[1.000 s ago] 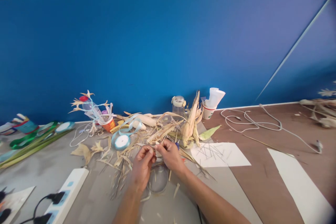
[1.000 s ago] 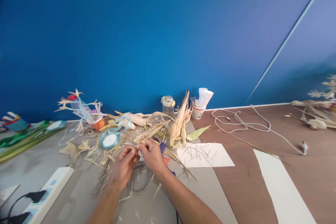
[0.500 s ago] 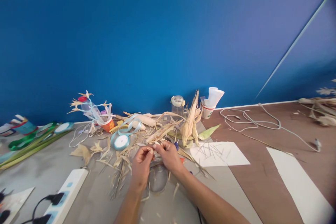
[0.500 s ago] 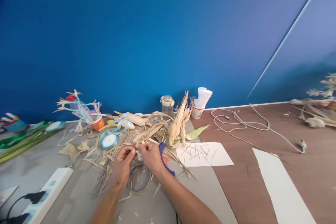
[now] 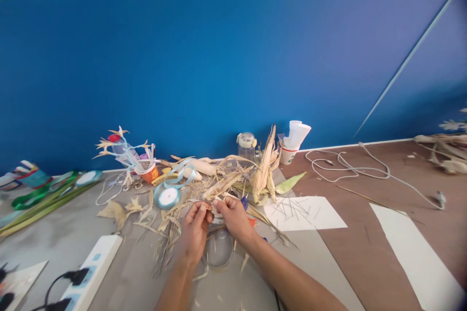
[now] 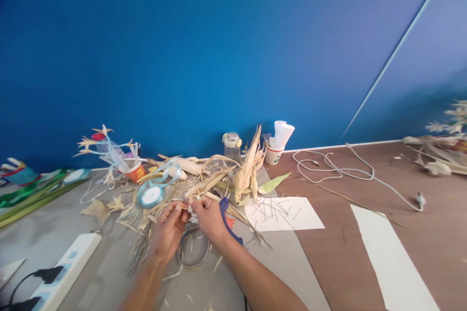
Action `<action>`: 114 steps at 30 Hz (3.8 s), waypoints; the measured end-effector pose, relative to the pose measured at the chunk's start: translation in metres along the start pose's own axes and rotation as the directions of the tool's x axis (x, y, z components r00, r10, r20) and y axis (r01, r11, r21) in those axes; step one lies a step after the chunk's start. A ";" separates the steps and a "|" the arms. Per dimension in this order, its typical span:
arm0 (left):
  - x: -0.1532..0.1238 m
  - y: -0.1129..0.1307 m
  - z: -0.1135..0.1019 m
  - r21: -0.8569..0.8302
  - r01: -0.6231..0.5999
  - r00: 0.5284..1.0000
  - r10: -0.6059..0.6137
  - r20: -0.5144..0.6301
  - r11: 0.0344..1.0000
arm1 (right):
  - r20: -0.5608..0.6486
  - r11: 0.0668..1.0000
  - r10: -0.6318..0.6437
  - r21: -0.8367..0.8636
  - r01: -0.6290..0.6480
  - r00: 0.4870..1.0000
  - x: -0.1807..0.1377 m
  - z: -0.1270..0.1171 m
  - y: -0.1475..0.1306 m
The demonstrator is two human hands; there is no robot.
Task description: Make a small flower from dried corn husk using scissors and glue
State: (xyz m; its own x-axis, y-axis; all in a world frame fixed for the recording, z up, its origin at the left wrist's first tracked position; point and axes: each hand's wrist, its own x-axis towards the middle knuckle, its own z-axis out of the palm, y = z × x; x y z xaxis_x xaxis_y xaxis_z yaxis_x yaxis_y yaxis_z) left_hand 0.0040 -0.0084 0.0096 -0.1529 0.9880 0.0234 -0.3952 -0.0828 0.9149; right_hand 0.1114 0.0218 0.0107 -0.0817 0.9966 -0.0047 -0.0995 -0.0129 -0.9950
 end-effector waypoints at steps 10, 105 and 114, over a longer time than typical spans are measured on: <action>0.000 -0.002 -0.008 0.316 -0.063 0.998 0.057 0.028 0.947 | -0.015 1.000 0.020 -0.007 -0.020 1.000 0.001 -0.003 0.002; -0.001 0.006 -0.001 0.505 0.061 0.992 -0.109 0.066 0.861 | 0.353 0.952 -0.053 -0.266 0.155 0.934 0.001 -0.026 -0.025; 0.001 0.007 -0.005 0.563 0.078 0.991 -0.125 0.046 0.823 | 0.293 0.973 -0.069 -0.190 0.129 0.954 0.008 -0.029 -0.013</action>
State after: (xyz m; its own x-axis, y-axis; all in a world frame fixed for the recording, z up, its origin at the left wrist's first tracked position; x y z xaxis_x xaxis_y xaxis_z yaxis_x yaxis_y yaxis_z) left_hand -0.0031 -0.0091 0.0141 -0.0602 0.9955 -0.0728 0.1730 0.0823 0.9815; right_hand 0.1410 0.0320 0.0207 -0.3614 0.9277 0.0935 0.0808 0.1310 -0.9881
